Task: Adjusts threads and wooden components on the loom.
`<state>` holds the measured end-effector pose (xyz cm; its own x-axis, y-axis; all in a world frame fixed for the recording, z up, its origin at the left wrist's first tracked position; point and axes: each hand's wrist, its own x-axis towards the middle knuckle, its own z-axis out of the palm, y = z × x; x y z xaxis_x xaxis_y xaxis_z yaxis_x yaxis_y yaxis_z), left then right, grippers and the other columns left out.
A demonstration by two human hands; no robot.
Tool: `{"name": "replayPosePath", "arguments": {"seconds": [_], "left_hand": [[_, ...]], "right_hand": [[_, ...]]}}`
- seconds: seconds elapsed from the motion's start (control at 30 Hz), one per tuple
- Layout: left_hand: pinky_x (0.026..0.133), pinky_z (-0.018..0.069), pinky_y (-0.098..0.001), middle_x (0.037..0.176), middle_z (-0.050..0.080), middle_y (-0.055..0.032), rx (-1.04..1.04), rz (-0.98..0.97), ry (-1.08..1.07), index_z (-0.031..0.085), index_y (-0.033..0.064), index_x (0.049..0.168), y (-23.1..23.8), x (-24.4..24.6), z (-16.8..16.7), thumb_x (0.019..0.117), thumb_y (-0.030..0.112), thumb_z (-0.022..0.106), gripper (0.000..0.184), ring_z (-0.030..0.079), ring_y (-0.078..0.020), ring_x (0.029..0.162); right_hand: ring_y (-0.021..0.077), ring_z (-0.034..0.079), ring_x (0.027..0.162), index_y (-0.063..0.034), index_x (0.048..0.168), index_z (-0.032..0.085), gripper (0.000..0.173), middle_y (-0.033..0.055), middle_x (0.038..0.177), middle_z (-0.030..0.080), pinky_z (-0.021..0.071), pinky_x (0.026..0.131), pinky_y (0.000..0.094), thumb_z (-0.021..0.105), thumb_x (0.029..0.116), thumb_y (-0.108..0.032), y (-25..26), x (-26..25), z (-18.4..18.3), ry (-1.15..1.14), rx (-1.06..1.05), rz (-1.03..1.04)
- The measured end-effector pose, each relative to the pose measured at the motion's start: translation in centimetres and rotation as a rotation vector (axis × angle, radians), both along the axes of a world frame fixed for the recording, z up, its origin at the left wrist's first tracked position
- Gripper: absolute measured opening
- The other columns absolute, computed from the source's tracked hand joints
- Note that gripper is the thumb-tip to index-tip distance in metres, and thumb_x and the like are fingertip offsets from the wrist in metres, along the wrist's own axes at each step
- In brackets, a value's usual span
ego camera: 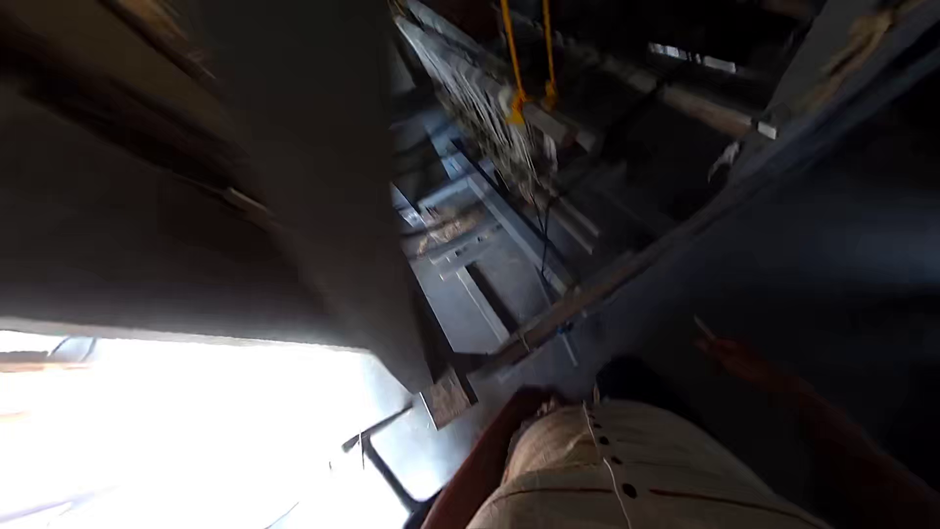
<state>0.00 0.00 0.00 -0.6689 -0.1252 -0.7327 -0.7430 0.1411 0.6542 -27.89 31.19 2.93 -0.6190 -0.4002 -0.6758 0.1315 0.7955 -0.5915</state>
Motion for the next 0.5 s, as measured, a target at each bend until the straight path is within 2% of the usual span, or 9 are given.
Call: {"name": "replayPosePath", "arguments": {"seconds": [0.03,0.1,0.13,0.2,0.27,0.37,0.5], "left_hand": [[0.091,0.0511,-0.0362,0.116,0.067,-0.0186,0.032,-0.052,0.048,0.062,-0.0063,0.129,0.4,-1.3,0.7,0.1080,0.015,0.048,0.033,0.063,-0.0190,0.099],[0.094,0.0526,-0.0308,0.124,0.066,-0.0154,0.134,-0.134,0.109,0.057,-0.0042,0.136,1.0,-3.6,1.7,0.1090,0.015,0.045,0.036,0.065,-0.0139,0.105],[0.097,0.0528,-0.0309,0.129,0.065,-0.0156,0.218,-0.144,0.137,0.055,-0.0039,0.139,1.0,-4.3,1.9,0.1094,0.017,0.045,0.037,0.066,-0.0138,0.110],[0.098,0.0527,-0.0272,0.128,0.066,-0.0121,0.374,-0.135,0.214,0.056,-0.0036,0.138,0.9,-4.8,2.6,0.1090,0.019,0.046,0.038,0.066,-0.0087,0.109],[0.100,0.0523,-0.0273,0.127,0.068,-0.0100,0.432,-0.120,0.292,0.057,-0.0048,0.136,0.6,-5.3,3.5,0.1082,0.020,0.047,0.039,0.066,-0.0076,0.110],[0.101,0.0546,-0.0359,0.128,0.068,-0.0126,0.361,-0.029,0.353,0.058,-0.0052,0.136,0.5,-6.8,5.0,0.1067,0.022,0.046,0.041,0.067,-0.0166,0.114],[0.100,0.0558,-0.0344,0.119,0.072,-0.0080,0.124,0.146,0.638,0.065,-0.0055,0.124,0.1,-13.9,8.1,0.1065,0.014,0.047,0.032,0.068,-0.0136,0.110]], "right_hand": [[0.0248,0.058,0.087,0.0028,0.136,0.058,0.037,0.0220,0.108,0.064,0.0494,0.083,0.0436,0.041,0.1122,-0.021,-1.4,0.3,2.2,0.020,-0.025,0.017],[0.0216,0.059,0.087,0.0016,0.134,0.062,0.036,0.0189,0.105,0.066,0.0502,0.083,0.0405,0.042,0.1121,-0.019,-2.8,0.6,4.3,0.041,-0.074,0.022],[0.0186,0.058,0.081,-0.0002,0.131,0.065,0.034,0.0153,0.099,0.066,0.0498,0.077,0.0381,0.043,0.1118,-0.019,-3.1,0.6,4.5,0.058,-0.101,0.021],[0.0096,0.050,0.065,-0.0048,0.125,0.068,0.031,0.0052,0.085,0.063,0.0439,0.060,0.0280,0.045,0.1111,-0.021,-3.5,0.0,5.1,0.087,-0.163,0.013],[0.0075,0.047,0.059,-0.0081,0.123,0.070,0.030,0.0019,0.080,0.061,0.0409,0.053,0.0253,0.047,0.1105,-0.023,-4.1,-1.8,5.9,0.100,-0.208,0.000],[0.0074,0.047,0.057,-0.0086,0.127,0.067,0.028,0.0017,0.079,0.060,0.0400,0.050,0.0246,0.050,0.1089,-0.021,-5.0,-4.5,6.9,0.118,-0.290,-0.008],[0.0006,0.046,0.054,-0.0096,0.134,0.062,0.032,-0.0050,0.076,0.058,0.0393,0.049,0.0161,0.048,0.1072,-0.022,-6.0,-11.0,6.8,0.012,-0.427,0.005]]}}
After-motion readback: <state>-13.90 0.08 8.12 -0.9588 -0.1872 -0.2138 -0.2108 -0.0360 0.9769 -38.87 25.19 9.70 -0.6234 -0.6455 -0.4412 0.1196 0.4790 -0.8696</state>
